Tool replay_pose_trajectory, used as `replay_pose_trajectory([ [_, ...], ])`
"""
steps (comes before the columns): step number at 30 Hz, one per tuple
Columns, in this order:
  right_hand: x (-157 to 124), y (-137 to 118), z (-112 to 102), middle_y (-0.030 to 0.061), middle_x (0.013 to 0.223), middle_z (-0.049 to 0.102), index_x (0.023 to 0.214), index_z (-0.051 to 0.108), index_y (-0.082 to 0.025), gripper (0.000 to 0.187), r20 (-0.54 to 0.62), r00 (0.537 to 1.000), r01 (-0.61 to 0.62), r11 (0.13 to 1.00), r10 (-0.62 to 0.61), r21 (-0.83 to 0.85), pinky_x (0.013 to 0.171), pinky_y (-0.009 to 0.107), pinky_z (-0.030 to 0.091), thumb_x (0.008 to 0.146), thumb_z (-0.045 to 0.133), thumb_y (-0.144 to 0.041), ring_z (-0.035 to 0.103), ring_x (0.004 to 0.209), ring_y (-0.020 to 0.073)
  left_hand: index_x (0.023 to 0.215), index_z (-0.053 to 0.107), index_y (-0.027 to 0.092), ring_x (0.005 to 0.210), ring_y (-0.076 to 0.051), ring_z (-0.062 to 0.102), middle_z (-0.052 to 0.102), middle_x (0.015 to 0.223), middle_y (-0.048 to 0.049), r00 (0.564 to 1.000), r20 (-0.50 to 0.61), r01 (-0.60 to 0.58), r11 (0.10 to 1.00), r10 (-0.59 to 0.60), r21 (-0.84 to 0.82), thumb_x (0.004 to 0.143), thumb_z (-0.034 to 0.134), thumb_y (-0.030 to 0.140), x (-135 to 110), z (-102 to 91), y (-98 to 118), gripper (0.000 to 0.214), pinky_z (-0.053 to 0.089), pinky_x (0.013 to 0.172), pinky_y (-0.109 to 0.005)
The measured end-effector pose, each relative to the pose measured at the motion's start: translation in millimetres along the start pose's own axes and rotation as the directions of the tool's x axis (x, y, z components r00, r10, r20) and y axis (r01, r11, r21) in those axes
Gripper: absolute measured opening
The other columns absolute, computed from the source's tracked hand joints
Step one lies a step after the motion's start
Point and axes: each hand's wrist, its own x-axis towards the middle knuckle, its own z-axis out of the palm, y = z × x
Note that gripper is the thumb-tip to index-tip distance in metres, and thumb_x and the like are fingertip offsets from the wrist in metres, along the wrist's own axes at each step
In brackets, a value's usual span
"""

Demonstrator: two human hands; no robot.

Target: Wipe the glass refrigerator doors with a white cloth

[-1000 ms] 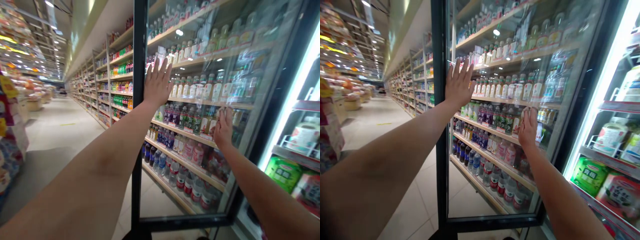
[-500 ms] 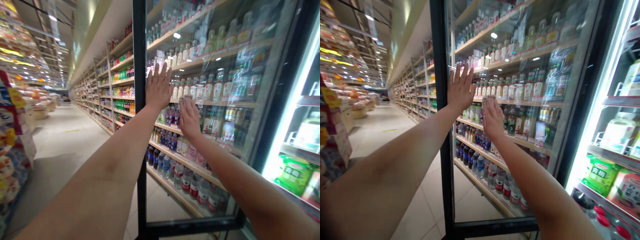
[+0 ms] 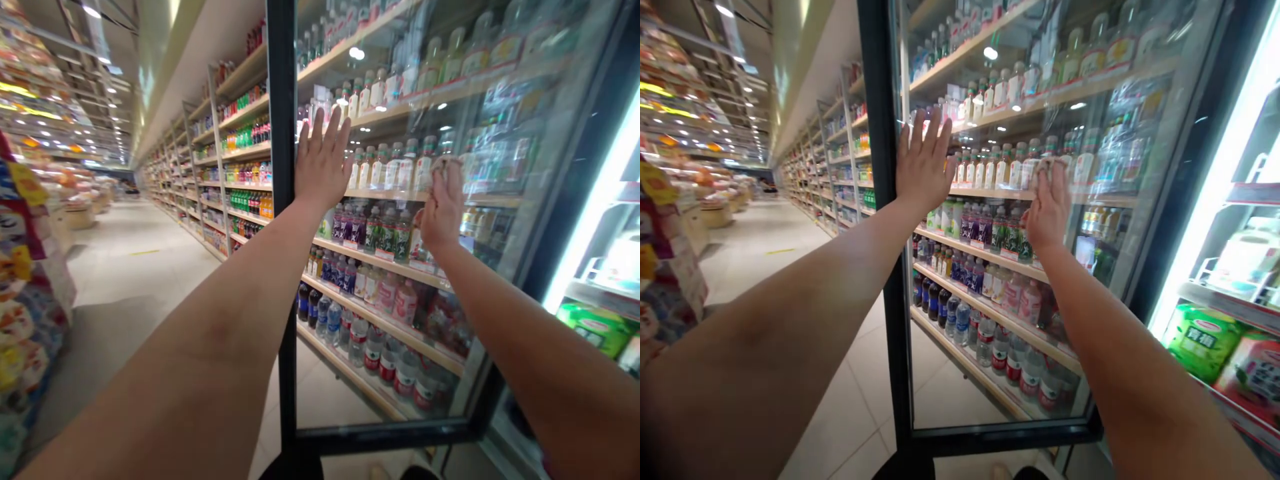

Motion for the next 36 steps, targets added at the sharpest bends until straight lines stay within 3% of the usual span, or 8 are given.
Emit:
replay_pose_trajectory([
  [4, -11, 16, 1, 0.0113, 0.168, 0.024, 0.154, 0.043, -0.013, 0.061, -0.087, 0.986, -0.143, 0.990, 0.141, -0.019, 0.127, 0.057, 0.023, 0.095, 0.027, -0.020, 0.015, 0.159, 0.0263, 0.165, 0.023, 0.023, 0.158, -0.018, -0.006, 0.008, 0.171, 0.0063, 1.000, 0.017, 0.003, 0.999, -0.004, 0.037, 0.101, 0.035, 0.035, 2, 1.1, 1, 0.066, -0.008, 0.131, -0.040],
  [7, -2, -13, 14, 0.0127, 0.168, 0.022, 0.155, 0.041, -0.011, 0.063, -0.083, 0.976, -0.200, 0.980, 0.199, -0.001, 0.127, 0.058, 0.021, 0.095, 0.026, -0.022, 0.013, 0.159, 0.0274, 0.164, 0.024, 0.026, 0.158, -0.018, -0.005, 0.010, 0.171, 0.0074, 1.000, 0.006, 0.010, 1.000, -0.010, -0.020, 0.101, 0.038, 0.034, 2, 2.9, 0, 0.065, -0.005, 0.132, -0.044],
  [12, 17, -93, 38, 0.0092, 0.169, 0.023, 0.158, 0.036, -0.013, 0.065, 0.052, 0.999, -0.019, 1.000, 0.018, 0.023, 0.129, 0.053, 0.018, 0.093, 0.028, -0.017, 0.008, 0.159, 0.0241, 0.163, 0.026, 0.022, 0.159, -0.021, -0.001, 0.012, 0.171, 0.0023, 0.999, -0.023, -0.028, 1.000, 0.028, -0.008, 0.101, 0.038, 0.034, 1, 2.8, -1, 0.065, -0.001, 0.132, -0.048],
  [15, 32, -111, 42, 0.0069, 0.169, 0.024, 0.157, 0.038, -0.015, 0.065, 0.089, 0.994, 0.064, 0.997, -0.067, 0.031, 0.129, 0.052, 0.020, 0.093, 0.029, -0.014, 0.010, 0.159, 0.0236, 0.163, 0.026, 0.016, 0.159, -0.024, 0.001, 0.015, 0.172, -0.0035, 0.999, -0.015, -0.041, 0.999, 0.042, 0.036, 0.101, 0.037, 0.033, 1, 0.9, 0, 0.065, 0.002, 0.131, -0.051],
  [23, 89, -32, 34, 0.0098, 0.167, 0.026, 0.154, 0.043, -0.018, 0.059, -0.022, 0.999, -0.028, 0.999, 0.029, 0.046, 0.126, 0.060, 0.023, 0.097, 0.029, -0.020, 0.013, 0.159, 0.0277, 0.163, 0.027, 0.024, 0.159, -0.020, 0.000, 0.013, 0.171, 0.0072, 1.000, -0.006, 0.005, 1.000, -0.005, -0.028, 0.099, 0.041, 0.033, 1, 0.5, 0, 0.067, -0.003, 0.133, -0.044],
  [29, 23, 15, 18, 0.0154, 0.166, 0.025, 0.151, 0.045, -0.009, 0.061, -0.175, 0.953, -0.254, 0.967, 0.247, -0.022, 0.127, 0.058, 0.023, 0.096, 0.023, -0.020, 0.014, 0.159, 0.0267, 0.163, 0.027, 0.017, 0.159, -0.025, 0.001, 0.013, 0.172, 0.0003, 1.000, 0.012, -0.010, 1.000, 0.010, 0.007, 0.099, 0.039, 0.031, 2, -3.1, 3, 0.067, -0.003, 0.133, -0.045],
  [32, -5, 14, 10, 0.0155, 0.165, 0.029, 0.151, 0.047, -0.008, 0.062, -0.195, 0.937, -0.297, 0.955, 0.291, -0.003, 0.127, 0.057, 0.023, 0.094, 0.024, -0.022, 0.017, 0.158, 0.0260, 0.163, 0.028, 0.015, 0.159, -0.026, 0.004, 0.016, 0.171, -0.0016, 1.000, 0.003, -0.018, 0.999, 0.018, 0.034, 0.099, 0.038, 0.030, 2, -2.6, 3, 0.066, 0.000, 0.133, -0.047],
  [36, 8, -7, 13, 0.0175, 0.166, 0.026, 0.154, 0.042, -0.005, 0.066, -0.164, 0.918, -0.362, 0.932, 0.360, 0.023, 0.127, 0.059, 0.022, 0.091, 0.027, -0.019, 0.013, 0.159, 0.0277, 0.162, 0.029, 0.017, 0.159, -0.025, 0.005, 0.018, 0.171, -0.0024, 0.999, -0.023, -0.029, 0.999, 0.029, 0.020, 0.099, 0.039, 0.030, 2, 1.1, 0, 0.066, 0.003, 0.132, -0.050],
])
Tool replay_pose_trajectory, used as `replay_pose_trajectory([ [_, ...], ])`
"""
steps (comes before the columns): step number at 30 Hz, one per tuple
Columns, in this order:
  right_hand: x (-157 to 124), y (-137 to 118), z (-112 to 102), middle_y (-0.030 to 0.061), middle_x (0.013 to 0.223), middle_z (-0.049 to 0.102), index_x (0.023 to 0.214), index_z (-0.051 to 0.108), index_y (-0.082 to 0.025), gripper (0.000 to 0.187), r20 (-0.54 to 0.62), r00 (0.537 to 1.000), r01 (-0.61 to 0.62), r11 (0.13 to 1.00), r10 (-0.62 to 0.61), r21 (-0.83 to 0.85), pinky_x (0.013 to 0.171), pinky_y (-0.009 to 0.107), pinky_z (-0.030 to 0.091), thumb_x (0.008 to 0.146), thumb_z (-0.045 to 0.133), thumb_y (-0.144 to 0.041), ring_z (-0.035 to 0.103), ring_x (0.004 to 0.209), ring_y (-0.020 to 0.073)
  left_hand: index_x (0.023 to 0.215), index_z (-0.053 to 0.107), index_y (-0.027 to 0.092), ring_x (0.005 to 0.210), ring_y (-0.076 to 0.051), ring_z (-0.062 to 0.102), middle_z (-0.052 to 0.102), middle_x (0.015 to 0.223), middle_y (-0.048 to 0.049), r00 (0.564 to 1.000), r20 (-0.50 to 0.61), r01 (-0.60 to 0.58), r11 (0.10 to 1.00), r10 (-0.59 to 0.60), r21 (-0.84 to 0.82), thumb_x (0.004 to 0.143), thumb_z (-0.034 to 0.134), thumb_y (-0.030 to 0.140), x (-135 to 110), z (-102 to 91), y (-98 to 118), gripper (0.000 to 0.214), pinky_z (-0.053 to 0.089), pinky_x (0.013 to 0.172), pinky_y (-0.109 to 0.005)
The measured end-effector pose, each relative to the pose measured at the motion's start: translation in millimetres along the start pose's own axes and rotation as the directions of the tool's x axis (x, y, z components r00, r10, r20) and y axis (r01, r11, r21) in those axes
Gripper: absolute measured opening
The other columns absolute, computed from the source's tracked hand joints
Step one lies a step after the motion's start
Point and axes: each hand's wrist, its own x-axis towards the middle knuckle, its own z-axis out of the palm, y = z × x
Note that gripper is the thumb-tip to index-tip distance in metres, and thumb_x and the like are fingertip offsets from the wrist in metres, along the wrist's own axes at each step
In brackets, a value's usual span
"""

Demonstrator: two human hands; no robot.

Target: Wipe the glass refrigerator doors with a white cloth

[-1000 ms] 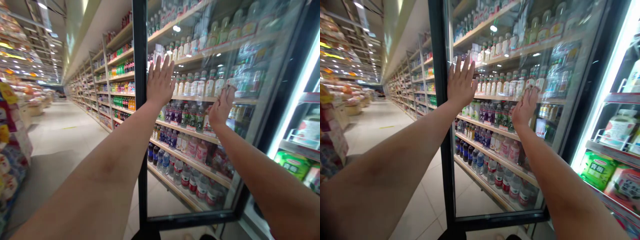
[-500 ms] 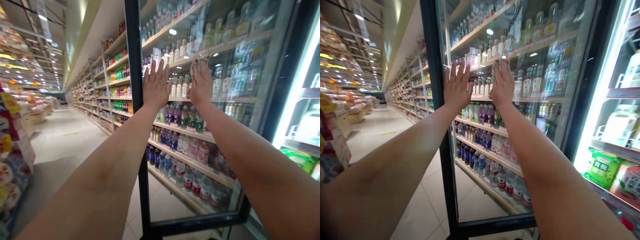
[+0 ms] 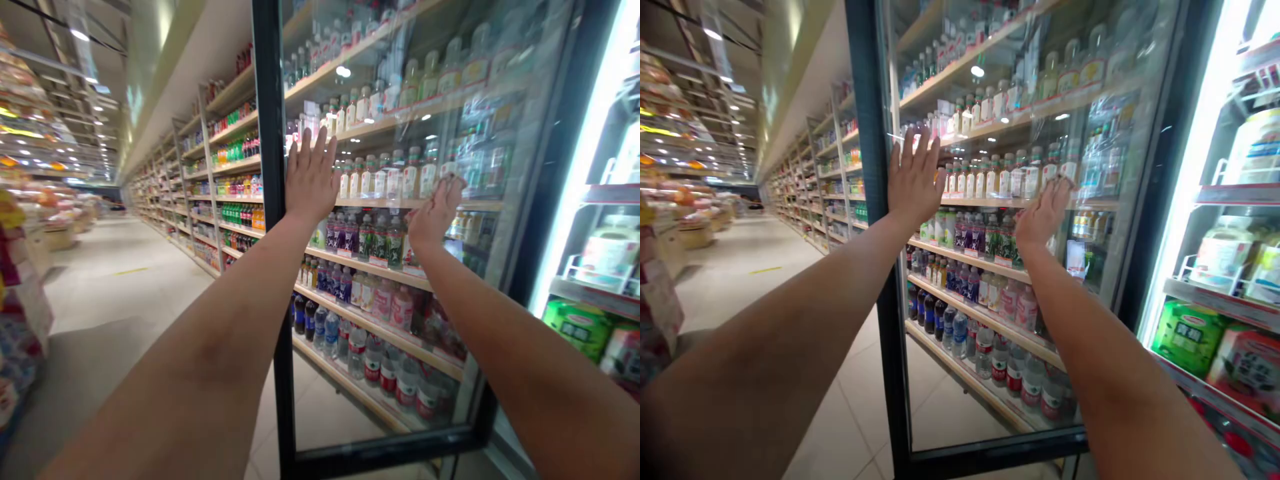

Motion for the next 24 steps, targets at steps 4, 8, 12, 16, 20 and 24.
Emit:
replay_pose_trajectory([
  [4, -11, -43, 14, 0.0120, 0.167, 0.028, 0.156, 0.041, -0.012, 0.064, 0.101, 0.969, 0.223, 0.974, -0.225, 0.034, 0.129, 0.055, 0.020, 0.094, 0.026, -0.016, 0.014, 0.159, 0.0254, 0.163, 0.028, 0.020, 0.159, -0.021, 0.001, 0.015, 0.171, 0.0015, 1.000, -0.005, 0.004, 0.999, -0.005, -0.044, 0.099, 0.040, 0.033, -1, 1.8, -2, 0.066, -0.001, 0.132, -0.047],
  [8, -71, -65, 14, 0.0059, 0.164, 0.038, 0.157, 0.043, -0.023, 0.061, 0.208, 0.835, 0.493, 0.861, -0.509, 0.127, 0.127, 0.052, 0.026, 0.098, 0.031, -0.014, 0.015, 0.159, 0.0229, 0.163, 0.026, 0.019, 0.159, -0.021, 0.000, 0.013, 0.172, 0.0013, 1.000, 0.018, 0.011, 1.000, -0.011, -0.021, 0.100, 0.038, 0.033, -1, 0.2, 0, 0.066, -0.003, 0.132, -0.044],
  [12, -133, -44, -5, 0.0068, 0.161, 0.044, 0.155, 0.046, -0.021, 0.058, 0.344, 0.550, 0.727, 0.639, -0.761, 0.252, 0.125, 0.044, 0.028, 0.098, 0.038, -0.012, 0.020, 0.158, 0.0213, 0.163, 0.026, 0.018, 0.159, -0.021, -0.002, 0.012, 0.172, -0.0002, 1.000, 0.029, 0.009, 1.000, -0.008, -0.003, 0.099, 0.039, 0.032, 0, -1.4, 1, 0.068, -0.003, 0.131, -0.045],
  [16, -148, -12, -24, 0.0028, 0.157, 0.048, 0.153, 0.048, -0.025, 0.056, 0.423, 0.205, 0.811, 0.395, -0.883, 0.431, 0.126, 0.039, 0.027, 0.098, 0.042, -0.014, 0.029, 0.155, 0.0175, 0.163, 0.027, 0.019, 0.159, -0.021, 0.000, 0.014, 0.172, 0.0006, 1.000, 0.018, 0.009, 1.000, -0.009, -0.009, 0.099, 0.039, 0.033, 0, -1.0, 0, 0.067, -0.002, 0.132, -0.045],
  [20, -95, -10, -23, 0.0014, 0.161, 0.043, 0.153, 0.047, -0.028, 0.060, 0.461, 0.216, 0.825, 0.414, -0.860, 0.385, 0.126, 0.042, 0.028, 0.096, 0.042, -0.011, 0.029, 0.155, 0.0174, 0.163, 0.028, 0.014, 0.159, -0.025, 0.004, 0.016, 0.171, -0.0051, 1.000, 0.016, -0.009, 1.000, 0.008, 0.028, 0.100, 0.038, 0.032, 0, -1.2, 0, 0.066, 0.001, 0.131, -0.048],
  [24, -25, -22, -11, 0.0041, 0.165, 0.036, 0.157, 0.043, -0.026, 0.064, 0.356, 0.639, 0.686, 0.714, -0.682, 0.136, 0.127, 0.052, 0.027, 0.095, 0.040, -0.011, 0.022, 0.157, 0.0232, 0.162, 0.029, 0.014, 0.159, -0.026, 0.006, 0.018, 0.171, -0.0060, 1.000, 0.011, 0.000, 0.998, 0.000, 0.070, 0.101, 0.035, 0.034, 1, -3.3, 3, 0.064, 0.003, 0.131, -0.048],
])
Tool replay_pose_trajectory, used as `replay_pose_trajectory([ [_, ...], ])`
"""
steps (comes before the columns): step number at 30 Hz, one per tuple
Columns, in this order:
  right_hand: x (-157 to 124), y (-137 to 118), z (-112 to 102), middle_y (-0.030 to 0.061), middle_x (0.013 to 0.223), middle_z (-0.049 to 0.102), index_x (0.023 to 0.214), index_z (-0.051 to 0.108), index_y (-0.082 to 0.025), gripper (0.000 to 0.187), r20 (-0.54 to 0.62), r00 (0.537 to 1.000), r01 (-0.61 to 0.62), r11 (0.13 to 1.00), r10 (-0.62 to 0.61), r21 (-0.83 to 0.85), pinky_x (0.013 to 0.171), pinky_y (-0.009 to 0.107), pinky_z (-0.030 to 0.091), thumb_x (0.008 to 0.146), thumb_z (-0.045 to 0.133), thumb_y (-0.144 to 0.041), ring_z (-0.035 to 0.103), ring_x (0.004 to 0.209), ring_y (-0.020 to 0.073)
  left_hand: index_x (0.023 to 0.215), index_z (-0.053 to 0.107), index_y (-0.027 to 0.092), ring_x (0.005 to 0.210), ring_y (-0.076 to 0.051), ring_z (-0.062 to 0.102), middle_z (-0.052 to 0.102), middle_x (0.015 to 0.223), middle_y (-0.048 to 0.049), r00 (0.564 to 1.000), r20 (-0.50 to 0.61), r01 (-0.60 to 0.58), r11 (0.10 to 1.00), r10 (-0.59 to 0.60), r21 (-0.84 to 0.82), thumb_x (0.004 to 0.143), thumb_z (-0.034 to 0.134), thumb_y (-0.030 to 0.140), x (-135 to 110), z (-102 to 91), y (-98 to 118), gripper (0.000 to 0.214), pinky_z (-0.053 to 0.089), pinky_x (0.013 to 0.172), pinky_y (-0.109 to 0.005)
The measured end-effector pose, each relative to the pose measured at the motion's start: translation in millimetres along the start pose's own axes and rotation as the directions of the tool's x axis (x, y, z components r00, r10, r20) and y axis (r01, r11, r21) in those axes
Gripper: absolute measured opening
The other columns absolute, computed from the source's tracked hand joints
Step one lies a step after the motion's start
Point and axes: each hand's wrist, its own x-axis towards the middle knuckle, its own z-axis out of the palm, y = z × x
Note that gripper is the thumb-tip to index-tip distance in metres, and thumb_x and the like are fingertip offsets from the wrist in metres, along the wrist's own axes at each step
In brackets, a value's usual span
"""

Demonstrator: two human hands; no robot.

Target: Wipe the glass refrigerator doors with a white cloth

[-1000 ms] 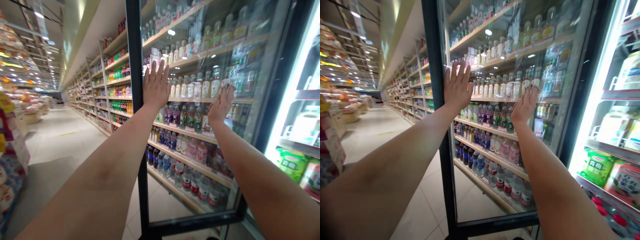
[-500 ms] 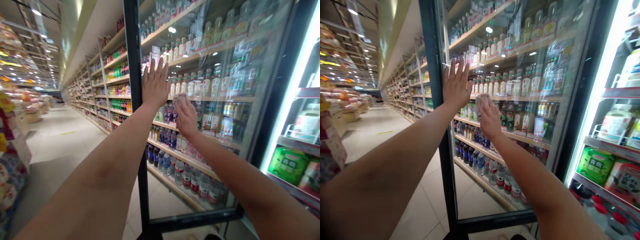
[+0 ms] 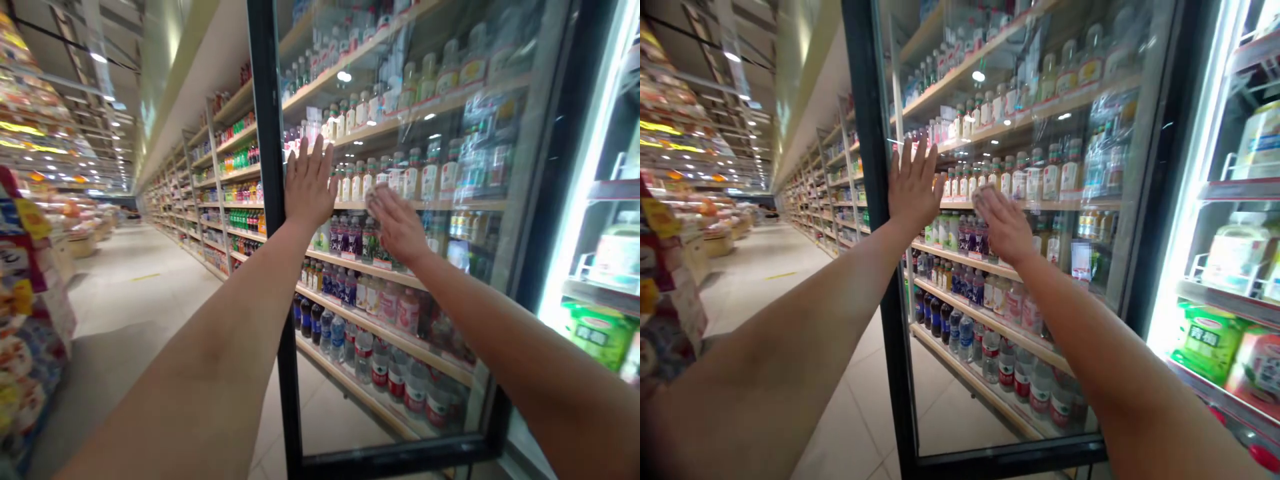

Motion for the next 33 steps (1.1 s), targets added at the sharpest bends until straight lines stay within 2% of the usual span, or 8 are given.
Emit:
replay_pose_trajectory([
  [3, 13, 8, 3, 0.0054, 0.166, 0.033, 0.159, 0.039, -0.026, 0.064, -0.152, 0.974, -0.162, 0.986, 0.167, 0.045, 0.126, 0.057, 0.028, 0.096, 0.037, -0.012, 0.021, 0.158, 0.0256, 0.162, 0.026, 0.018, 0.159, -0.024, 0.005, 0.017, 0.171, -0.0012, 1.000, -0.013, 0.027, 0.999, -0.026, 0.040, 0.098, 0.038, 0.032, -8, -0.1, 2, 0.067, 0.008, 0.131, -0.053],
  [7, -19, -24, 17, 0.0092, 0.164, 0.038, 0.156, 0.044, -0.023, 0.061, -0.178, 0.955, -0.225, 0.970, 0.238, 0.091, 0.125, 0.057, 0.029, 0.096, 0.037, -0.012, 0.020, 0.158, 0.0273, 0.162, 0.026, 0.018, 0.159, -0.024, 0.005, 0.020, 0.170, -0.0012, 0.999, 0.035, -0.030, 0.996, 0.027, 0.085, 0.099, 0.039, 0.028, -54, 4.9, 9, 0.065, 0.012, 0.131, -0.055],
  [11, -83, -59, 25, 0.0098, 0.157, 0.048, 0.150, 0.053, -0.024, 0.056, -0.008, 0.999, -0.031, 0.997, 0.031, 0.068, 0.121, 0.051, 0.036, 0.096, 0.042, -0.013, 0.031, 0.154, 0.0272, 0.161, 0.031, 0.011, 0.158, -0.029, 0.005, 0.022, 0.169, -0.0110, 0.996, 0.093, -0.007, 0.992, -0.005, 0.130, 0.106, 0.035, 0.027, -131, 11.2, 22, 0.057, 0.016, 0.130, -0.054],
  [15, -118, -55, 20, 0.0062, 0.153, 0.053, 0.151, 0.051, -0.029, 0.063, 0.108, 0.975, 0.187, 0.978, -0.196, 0.091, 0.122, 0.045, 0.035, 0.092, 0.046, -0.008, 0.036, 0.152, 0.0229, 0.159, 0.036, 0.013, 0.157, -0.030, 0.007, 0.024, 0.167, -0.0114, 0.983, 0.169, 0.044, 0.990, -0.067, 0.138, 0.106, 0.041, 0.028, -184, 14.1, 34, 0.055, 0.021, 0.129, -0.054],
  [18, -101, -30, 13, 0.0049, 0.158, 0.047, 0.152, 0.049, -0.030, 0.065, 0.085, 0.981, 0.171, 0.982, -0.177, 0.076, 0.123, 0.047, 0.033, 0.091, 0.048, -0.009, 0.035, 0.152, 0.0234, 0.159, 0.037, 0.012, 0.156, -0.031, 0.007, 0.022, 0.167, -0.0114, 0.980, 0.181, 0.048, 0.987, -0.077, 0.156, 0.105, 0.043, 0.027, -193, 14.7, 37, 0.056, 0.023, 0.129, -0.055],
  [24, -72, -30, 21, 0.0118, 0.162, 0.039, 0.156, 0.046, -0.022, 0.062, -0.231, 0.934, -0.257, 0.962, 0.271, 0.092, 0.122, 0.057, 0.033, 0.094, 0.044, -0.014, 0.023, 0.157, 0.0297, 0.159, 0.036, 0.014, 0.156, -0.028, 0.004, 0.022, 0.167, -0.0091, 0.980, 0.181, 0.058, 0.983, -0.089, 0.174, 0.105, 0.044, 0.027, -189, 16.4, 36, 0.056, 0.021, 0.130, -0.052],
  [29, -115, -74, 35, 0.0072, 0.154, 0.051, 0.154, 0.048, -0.028, 0.062, 0.022, 0.999, 0.041, 0.996, -0.043, 0.074, 0.122, 0.049, 0.035, 0.095, 0.042, -0.010, 0.033, 0.153, 0.0252, 0.159, 0.036, 0.010, 0.156, -0.029, 0.002, 0.020, 0.167, -0.0121, 0.980, 0.183, 0.044, 0.988, -0.072, 0.151, 0.106, 0.041, 0.027, -192, 17.7, 35, 0.056, 0.021, 0.130, -0.054],
  [33, -99, -59, 29, 0.0053, 0.156, 0.049, 0.152, 0.050, -0.029, 0.060, 0.033, 0.994, 0.098, 0.993, -0.100, 0.061, 0.123, 0.046, 0.033, 0.096, 0.043, -0.011, 0.036, 0.152, 0.0231, 0.159, 0.037, 0.011, 0.156, -0.030, 0.005, 0.022, 0.167, -0.0127, 0.982, 0.175, 0.045, 0.989, -0.070, 0.140, 0.106, 0.042, 0.026, -192, 19.7, 34, 0.055, 0.022, 0.129, -0.055],
])
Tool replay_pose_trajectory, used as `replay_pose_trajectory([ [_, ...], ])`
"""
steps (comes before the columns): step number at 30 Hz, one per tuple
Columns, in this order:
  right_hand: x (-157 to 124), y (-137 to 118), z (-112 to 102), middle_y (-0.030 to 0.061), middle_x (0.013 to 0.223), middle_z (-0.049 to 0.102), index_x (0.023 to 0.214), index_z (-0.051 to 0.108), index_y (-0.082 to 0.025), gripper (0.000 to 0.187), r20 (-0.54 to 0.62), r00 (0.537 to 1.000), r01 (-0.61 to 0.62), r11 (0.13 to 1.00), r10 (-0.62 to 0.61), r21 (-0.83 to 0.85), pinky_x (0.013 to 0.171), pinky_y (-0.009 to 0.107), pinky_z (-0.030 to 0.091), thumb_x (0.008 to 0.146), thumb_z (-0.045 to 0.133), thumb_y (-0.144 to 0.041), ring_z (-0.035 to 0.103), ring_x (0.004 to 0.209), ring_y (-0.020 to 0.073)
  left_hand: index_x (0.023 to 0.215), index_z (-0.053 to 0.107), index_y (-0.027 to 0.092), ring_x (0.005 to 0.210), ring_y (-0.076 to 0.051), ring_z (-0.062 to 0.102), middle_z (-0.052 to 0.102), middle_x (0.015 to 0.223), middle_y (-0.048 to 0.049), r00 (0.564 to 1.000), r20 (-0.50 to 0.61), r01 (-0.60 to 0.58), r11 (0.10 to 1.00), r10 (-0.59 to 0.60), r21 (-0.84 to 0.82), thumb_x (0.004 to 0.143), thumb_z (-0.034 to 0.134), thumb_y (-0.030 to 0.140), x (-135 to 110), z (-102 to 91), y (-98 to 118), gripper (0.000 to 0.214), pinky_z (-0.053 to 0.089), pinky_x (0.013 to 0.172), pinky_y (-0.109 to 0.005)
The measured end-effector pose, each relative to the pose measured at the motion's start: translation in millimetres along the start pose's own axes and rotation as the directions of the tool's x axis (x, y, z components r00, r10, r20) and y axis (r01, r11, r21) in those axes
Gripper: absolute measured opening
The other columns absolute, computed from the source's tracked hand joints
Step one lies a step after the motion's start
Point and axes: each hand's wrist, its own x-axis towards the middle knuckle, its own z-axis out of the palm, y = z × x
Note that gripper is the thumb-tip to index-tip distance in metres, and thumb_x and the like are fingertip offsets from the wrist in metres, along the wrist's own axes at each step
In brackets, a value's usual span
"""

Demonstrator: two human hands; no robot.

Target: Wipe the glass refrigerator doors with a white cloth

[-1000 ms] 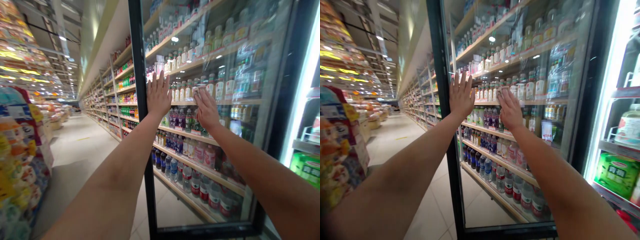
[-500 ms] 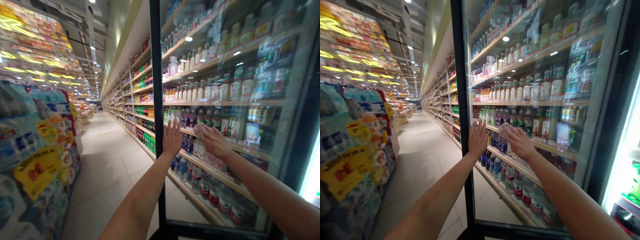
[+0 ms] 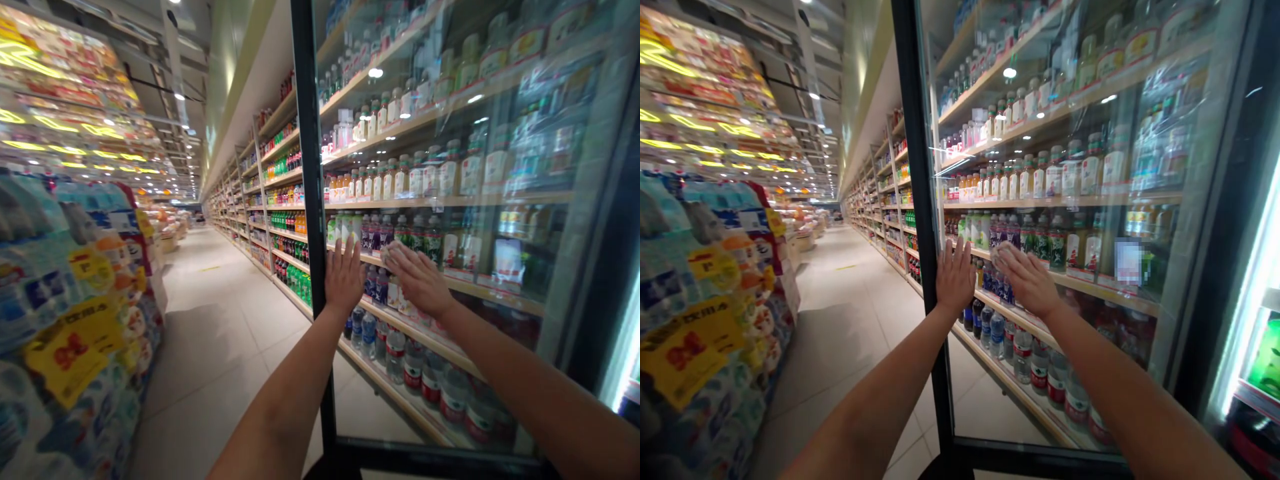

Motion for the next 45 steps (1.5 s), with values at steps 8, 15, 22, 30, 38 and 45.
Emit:
replay_pose_trajectory([
  [8, -4, -13, 5, 0.0060, 0.158, 0.046, 0.155, 0.046, -0.029, 0.062, 0.018, 0.997, -0.071, 0.997, 0.071, 0.006, 0.122, 0.048, 0.035, 0.095, 0.042, -0.010, 0.030, 0.154, 0.0240, 0.161, 0.034, 0.016, 0.156, -0.030, 0.010, 0.028, 0.166, -0.0106, 0.999, -0.038, 0.021, 0.996, -0.024, -0.090, 0.104, 0.045, 0.024, 3, 4.2, -1, 0.059, 0.022, 0.129, -0.057],
  [15, -7, 14, -9, 0.0079, 0.160, 0.044, 0.153, 0.049, -0.025, 0.061, 0.008, 0.988, -0.152, 0.986, 0.153, -0.067, 0.124, 0.050, 0.031, 0.094, 0.044, -0.012, 0.027, 0.155, 0.0253, 0.160, 0.035, 0.014, 0.156, -0.030, 0.008, 0.025, 0.166, -0.0107, 0.999, -0.042, 0.022, 0.990, -0.028, -0.143, 0.104, 0.043, 0.025, 5, 6.2, -3, 0.058, 0.020, 0.129, -0.057],
  [22, -50, 10, -4, 0.0091, 0.151, 0.055, 0.152, 0.051, -0.029, 0.059, 0.120, 0.993, -0.014, 0.999, 0.019, -0.041, 0.119, 0.049, 0.041, 0.095, 0.044, -0.015, 0.039, 0.150, 0.0261, 0.159, 0.038, 0.012, 0.156, -0.029, 0.007, 0.024, 0.166, -0.0098, 0.999, -0.034, 0.009, 0.992, -0.014, -0.127, 0.106, 0.040, 0.026, 5, 2.7, -3, 0.055, 0.020, 0.130, -0.055],
  [30, -38, 24, -4, 0.0128, 0.163, 0.036, 0.163, 0.029, -0.024, 0.067, -0.151, 0.971, -0.205, 0.972, 0.187, -0.114, 0.122, 0.053, 0.034, 0.098, 0.041, -0.013, 0.022, 0.157, 0.0278, 0.159, 0.036, 0.014, 0.157, -0.028, 0.004, 0.024, 0.167, -0.0086, 0.997, -0.082, -0.012, 0.995, 0.004, -0.095, 0.105, 0.045, 0.026, 3, 8.9, -4, 0.056, 0.018, 0.131, -0.052],
  [38, -58, 26, -1, 0.0094, 0.165, 0.034, 0.165, 0.017, -0.031, 0.071, -0.101, 0.993, -0.077, 0.992, 0.067, -0.098, 0.125, 0.051, 0.030, 0.101, 0.044, -0.014, 0.022, 0.157, 0.0269, 0.159, 0.036, 0.011, 0.157, -0.031, 0.009, 0.027, 0.167, -0.0122, 0.992, -0.121, -0.049, 0.997, 0.042, -0.058, 0.105, 0.047, 0.025, 1, 12.0, -5, 0.057, 0.021, 0.129, -0.052],
  [45, -59, 15, 3, 0.0111, 0.169, 0.025, 0.166, 0.015, -0.027, 0.072, -0.209, 0.968, -0.162, 0.983, 0.141, -0.087, 0.125, 0.056, 0.030, 0.100, 0.042, -0.013, 0.018, 0.158, 0.0298, 0.160, 0.033, 0.012, 0.157, -0.030, 0.010, 0.027, 0.167, -0.0106, 0.993, -0.110, -0.038, 0.998, 0.032, -0.057, 0.106, 0.046, 0.027, 0, 10.4, -4, 0.058, 0.019, 0.129, -0.051],
])
